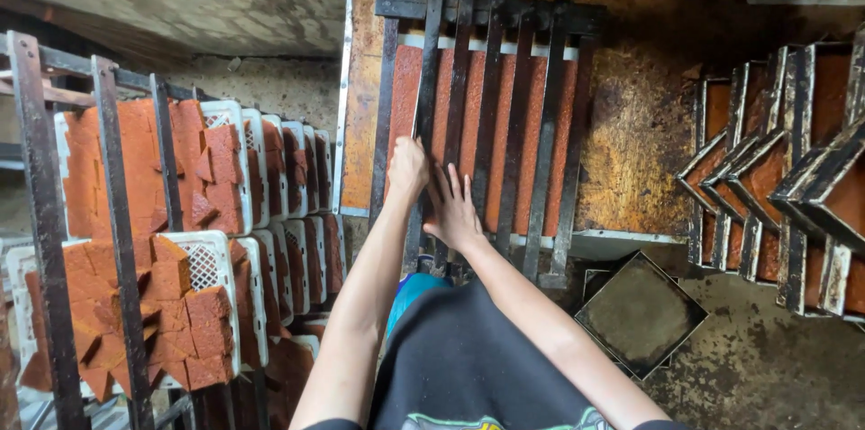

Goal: Cutting large rectangular sheets of bread into smaller pieces using a metal grid guide and a knife in a bakery production area.

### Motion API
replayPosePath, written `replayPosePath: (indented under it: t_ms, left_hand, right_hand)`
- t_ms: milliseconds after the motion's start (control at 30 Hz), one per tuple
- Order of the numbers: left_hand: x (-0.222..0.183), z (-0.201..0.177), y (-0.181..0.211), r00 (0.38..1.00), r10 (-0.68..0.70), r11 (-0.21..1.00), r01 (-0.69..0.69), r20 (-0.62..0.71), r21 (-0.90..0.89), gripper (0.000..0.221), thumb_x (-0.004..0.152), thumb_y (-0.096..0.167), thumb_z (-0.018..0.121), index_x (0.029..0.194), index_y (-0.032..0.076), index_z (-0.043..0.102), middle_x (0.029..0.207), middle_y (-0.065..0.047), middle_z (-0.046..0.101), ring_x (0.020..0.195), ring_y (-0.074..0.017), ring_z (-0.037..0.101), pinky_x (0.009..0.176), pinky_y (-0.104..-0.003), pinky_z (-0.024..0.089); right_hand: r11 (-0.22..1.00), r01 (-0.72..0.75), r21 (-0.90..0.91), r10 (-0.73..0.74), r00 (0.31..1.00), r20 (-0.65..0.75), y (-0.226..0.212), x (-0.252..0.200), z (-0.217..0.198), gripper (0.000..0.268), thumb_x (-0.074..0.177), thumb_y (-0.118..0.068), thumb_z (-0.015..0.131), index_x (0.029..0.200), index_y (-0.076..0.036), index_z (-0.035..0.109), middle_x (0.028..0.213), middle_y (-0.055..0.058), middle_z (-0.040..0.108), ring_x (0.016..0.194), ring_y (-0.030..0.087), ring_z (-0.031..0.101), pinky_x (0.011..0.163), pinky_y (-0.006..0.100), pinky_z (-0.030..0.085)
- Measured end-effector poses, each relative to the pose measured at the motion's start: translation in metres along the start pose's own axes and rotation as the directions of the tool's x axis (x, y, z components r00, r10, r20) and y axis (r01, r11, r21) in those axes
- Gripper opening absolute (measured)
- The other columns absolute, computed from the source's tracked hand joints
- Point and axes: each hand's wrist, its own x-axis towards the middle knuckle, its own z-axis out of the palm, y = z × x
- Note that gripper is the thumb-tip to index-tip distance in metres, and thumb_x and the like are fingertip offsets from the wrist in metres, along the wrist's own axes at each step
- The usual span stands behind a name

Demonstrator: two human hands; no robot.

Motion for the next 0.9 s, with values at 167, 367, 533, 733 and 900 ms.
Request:
replayPosePath:
  t_ms: [167, 367, 533, 733, 900]
  left_hand:
    - [-0.079, -0.056, -0.009, 0.899, -0.221, 0.946, 0.292, 0.378, -0.143, 0.044, 0.108, 0.042, 0.034, 0.112, 0.001, 0.048, 0.099, -0.025, 0.071, 0.097, -0.0481, 0.073, 0.08, -0.06, 0.06]
    - [-0.176, -0.089, -0.039, 0.796, -0.273, 0.917, 0.386, 0.54, -0.105, 0.046, 0.109, 0.046, 0.031, 0.114, 0.003, 0.047, 0.105, -0.029, 0.071, 0.107, -0.0474, 0.071, 0.089, -0.059, 0.057]
    - [-0.264, -0.126, -0.063, 0.682, -0.359, 0.886, 0.463, 0.638, 0.003, 0.045, 0.107, 0.043, 0.027, 0.112, 0.005, 0.048, 0.109, -0.029, 0.071, 0.11, -0.0482, 0.07, 0.094, -0.059, 0.056]
    - [-0.255, -0.135, -0.063, 0.697, -0.335, 0.914, 0.405, 0.634, 0.038, 0.045, 0.109, 0.04, 0.024, 0.115, 0.004, 0.05, 0.116, -0.03, 0.07, 0.114, -0.0465, 0.069, 0.097, -0.056, 0.056]
    - [-0.245, -0.138, -0.049, 0.709, -0.341, 0.88, 0.471, 0.618, -0.055, 0.041, 0.108, 0.039, 0.03, 0.115, 0.003, 0.049, 0.111, -0.03, 0.07, 0.112, -0.0498, 0.067, 0.096, -0.061, 0.054]
  right_hand:
    - [0.999, 0.0, -0.054, -0.002, 0.999, -0.036, 0.003, -0.003, 0.015, 0.128, 0.064, -0.062, 0.083, 0.163, -0.017, 0.017, 0.171, 0.015, 0.005, 0.156, 0.039, 0.006, 0.125, 0.061, 0.012]
    - [0.998, 0.049, 0.036, -0.045, 0.994, -0.1, 0.005, -0.004, 0.02, 0.122, 0.068, -0.052, 0.084, 0.164, -0.015, 0.017, 0.17, 0.015, 0.007, 0.156, 0.041, 0.003, 0.123, 0.065, 0.012]
    - [0.998, 0.055, 0.035, -0.05, 0.991, -0.127, 0.006, -0.004, 0.026, 0.123, 0.068, -0.05, 0.084, 0.164, -0.014, 0.015, 0.17, 0.017, 0.005, 0.156, 0.042, 0.002, 0.123, 0.066, 0.01]
    - [0.997, 0.062, 0.039, -0.059, 0.994, -0.087, 0.004, -0.006, 0.016, 0.12, 0.073, -0.049, 0.084, 0.164, -0.013, 0.013, 0.17, 0.018, 0.005, 0.155, 0.044, 0.003, 0.122, 0.066, 0.01]
    - [0.997, 0.062, 0.048, -0.058, 0.995, -0.079, 0.003, -0.005, 0.015, 0.121, 0.071, -0.047, 0.085, 0.164, -0.012, 0.014, 0.17, 0.018, 0.006, 0.155, 0.044, 0.003, 0.122, 0.067, 0.01]
